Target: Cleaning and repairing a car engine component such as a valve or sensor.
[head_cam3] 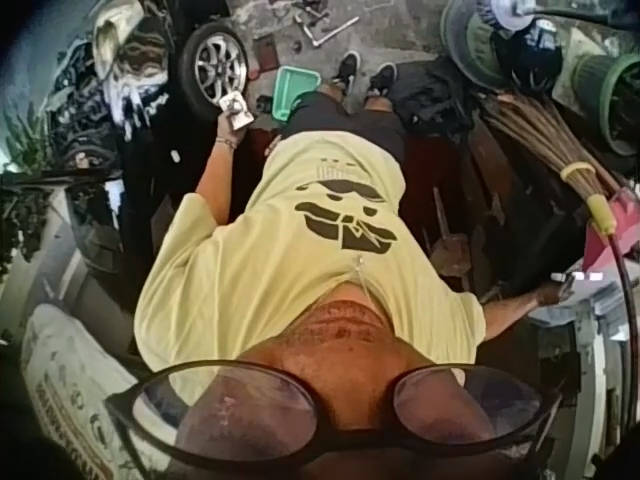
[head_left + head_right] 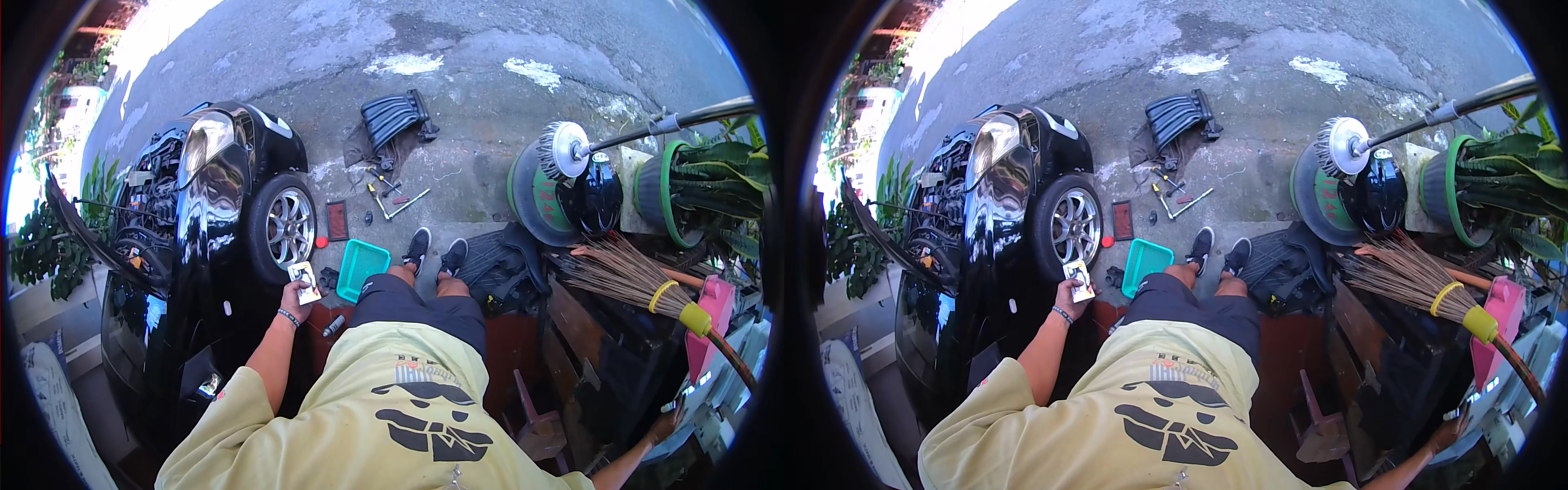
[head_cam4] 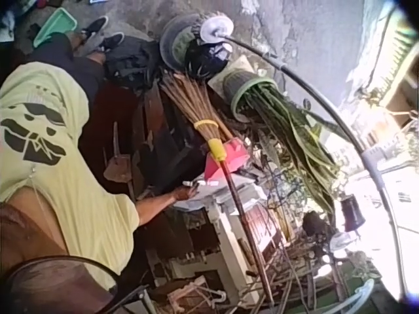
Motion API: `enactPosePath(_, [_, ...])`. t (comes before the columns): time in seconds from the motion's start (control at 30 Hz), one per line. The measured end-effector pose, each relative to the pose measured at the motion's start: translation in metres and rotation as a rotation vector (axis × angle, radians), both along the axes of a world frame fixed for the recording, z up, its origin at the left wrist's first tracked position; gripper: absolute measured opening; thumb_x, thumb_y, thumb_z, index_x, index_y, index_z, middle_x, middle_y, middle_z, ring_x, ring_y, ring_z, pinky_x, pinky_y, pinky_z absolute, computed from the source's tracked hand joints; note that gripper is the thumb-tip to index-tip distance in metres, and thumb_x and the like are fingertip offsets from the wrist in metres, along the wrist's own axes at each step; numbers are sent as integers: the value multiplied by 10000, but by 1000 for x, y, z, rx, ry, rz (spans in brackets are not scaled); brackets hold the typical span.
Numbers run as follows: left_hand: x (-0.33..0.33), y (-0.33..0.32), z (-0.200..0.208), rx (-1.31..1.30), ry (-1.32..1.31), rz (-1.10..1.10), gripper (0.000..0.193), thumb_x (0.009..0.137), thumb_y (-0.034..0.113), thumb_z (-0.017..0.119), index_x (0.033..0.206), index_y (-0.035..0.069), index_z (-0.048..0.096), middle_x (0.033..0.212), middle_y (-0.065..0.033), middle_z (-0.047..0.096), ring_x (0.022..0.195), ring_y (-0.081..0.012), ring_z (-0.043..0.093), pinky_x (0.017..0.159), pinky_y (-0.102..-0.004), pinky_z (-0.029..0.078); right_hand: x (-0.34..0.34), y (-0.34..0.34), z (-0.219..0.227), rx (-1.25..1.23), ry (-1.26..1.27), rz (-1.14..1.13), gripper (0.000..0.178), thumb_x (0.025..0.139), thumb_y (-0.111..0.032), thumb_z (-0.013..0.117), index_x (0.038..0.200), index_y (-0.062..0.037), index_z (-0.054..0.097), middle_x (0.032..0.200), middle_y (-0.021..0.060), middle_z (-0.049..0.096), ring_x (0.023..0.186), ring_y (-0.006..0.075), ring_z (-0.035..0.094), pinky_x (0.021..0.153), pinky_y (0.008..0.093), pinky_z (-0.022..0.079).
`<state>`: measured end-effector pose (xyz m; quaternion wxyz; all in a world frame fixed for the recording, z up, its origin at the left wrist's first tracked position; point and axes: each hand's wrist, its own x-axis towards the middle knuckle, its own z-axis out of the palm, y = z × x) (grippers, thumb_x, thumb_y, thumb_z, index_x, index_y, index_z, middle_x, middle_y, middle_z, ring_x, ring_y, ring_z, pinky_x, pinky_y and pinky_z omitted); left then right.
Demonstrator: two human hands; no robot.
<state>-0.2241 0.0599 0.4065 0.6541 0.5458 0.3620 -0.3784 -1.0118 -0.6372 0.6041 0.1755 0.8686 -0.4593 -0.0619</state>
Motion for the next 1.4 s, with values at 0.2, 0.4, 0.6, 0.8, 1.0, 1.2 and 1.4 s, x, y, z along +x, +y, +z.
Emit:
enactPosePath(0.2, [-5,-9,-20,-176,-75,130,339,714,77,549,1049,40,584,926,-110,640,882,-291,636,922,-553,499,130,31,52,-502,111,139,279,952,-51,503,1213,3,588,1235,166,622,1172,323,585,1045,440,433])
enactPosePath(0.4, [-27,29,-54,-149,-94,431,331,722,71,557,1050,33,574,927,-106,618,866,-276,631,890,-535,521,377,110,-35,70,-233,283,250,969,-119,562,1080,93,637,1036,253,678,920,416,654,801,442,522])
enactPosePath(0.6, [-59,92,-67,-46,-109,795,313,718,71,550,1026,21,576,896,-109,616,827,-275,629,875,-531,530,591,190,-109,489,-386,561,286,982,-180,552,1097,73,624,920,278,655,827,457,632,708,488,483])
enactPosePath(0.8, [-49,110,-92,-119,-73,802,400,703,80,542,1095,9,584,964,-107,627,927,-273,628,922,-499,511,793,221,-208,971,-255,501,216,985,-144,513,1066,15,635,833,246,653,755,425,637,661,461,473])
enactPosePath(1.0, [37,56,-148,-232,-178,697,533,668,132,589,1186,6,580,1048,-127,652,959,-279,631,897,-472,499,967,289,-395,1310,-25,397,268,951,-148,581,1125,45,646,677,127,665,543,204,655,520,347,516])
enactPosePath(1.2, [105,-12,-231,-308,-192,785,600,671,151,631,1239,-20,532,1122,-128,616,999,-291,609,915,-469,487,1026,392,-530,1889,106,-53,252,981,-158,571,1044,80,623,759,151,693,570,196,681,495,297,562])
enactPosePath(1.4, [145,-35,-354,-355,-146,756,563,705,178,630,1227,-11,537,1126,-146,620,1026,-291,615,922,-481,480,1029,411,-639,1956,88,-327,263,991,-157,546,1096,80,595,808,161,695,615,211,692,577,310,592])
